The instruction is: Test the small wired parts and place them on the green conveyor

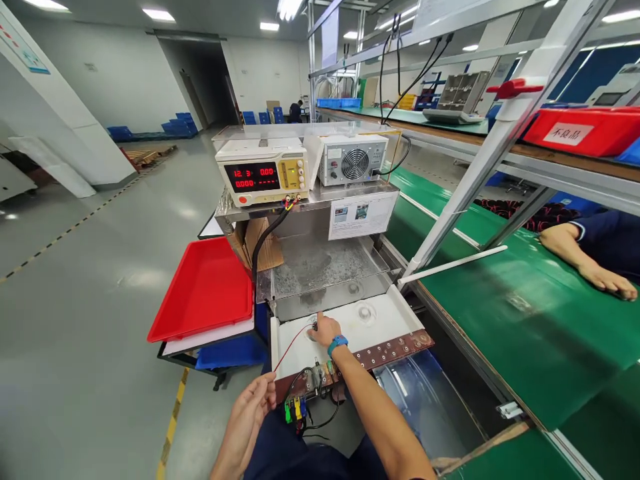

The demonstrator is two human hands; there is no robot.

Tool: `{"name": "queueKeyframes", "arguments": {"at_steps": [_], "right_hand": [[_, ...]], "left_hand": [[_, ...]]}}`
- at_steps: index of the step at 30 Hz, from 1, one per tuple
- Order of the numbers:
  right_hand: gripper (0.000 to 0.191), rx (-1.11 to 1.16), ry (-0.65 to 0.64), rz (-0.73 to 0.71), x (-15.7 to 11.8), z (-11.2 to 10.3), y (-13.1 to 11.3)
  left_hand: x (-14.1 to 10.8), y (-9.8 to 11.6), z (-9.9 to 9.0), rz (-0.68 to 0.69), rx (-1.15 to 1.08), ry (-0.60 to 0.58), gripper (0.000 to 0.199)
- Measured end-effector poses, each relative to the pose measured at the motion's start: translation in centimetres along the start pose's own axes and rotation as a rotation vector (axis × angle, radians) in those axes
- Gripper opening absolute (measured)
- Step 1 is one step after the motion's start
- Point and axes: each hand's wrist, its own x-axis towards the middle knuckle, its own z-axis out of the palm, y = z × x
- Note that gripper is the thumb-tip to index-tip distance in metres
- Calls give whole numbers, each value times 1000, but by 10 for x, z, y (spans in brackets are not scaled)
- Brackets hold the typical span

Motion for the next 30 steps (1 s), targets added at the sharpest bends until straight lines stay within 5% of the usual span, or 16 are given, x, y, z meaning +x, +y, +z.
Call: {"name": "queueKeyframes", "arguments": {"at_steps": [6,14,18,22,26,30], "right_hand": [[43,62,-33,-46,6,7,13],[47,231,-133,-44,11,0,29],[38,267,-102,-139,-10,-15,51],[27,100,28,18,-48,-21,67],[32,48,120,106,-71,-24,67],[33,75,111,111,-73,-28,65]], "left_hand": [[4,5,28,-126,-209,-162,37],[10,-7,58,-58,-143,-228,36],[24,-15,66,-60,-199,-176,44],[47,-25,75,-124,-210,-142,53],[74,-42,90,54,72,-162,76],[100,-61,100,258,379,-200,70]]}}
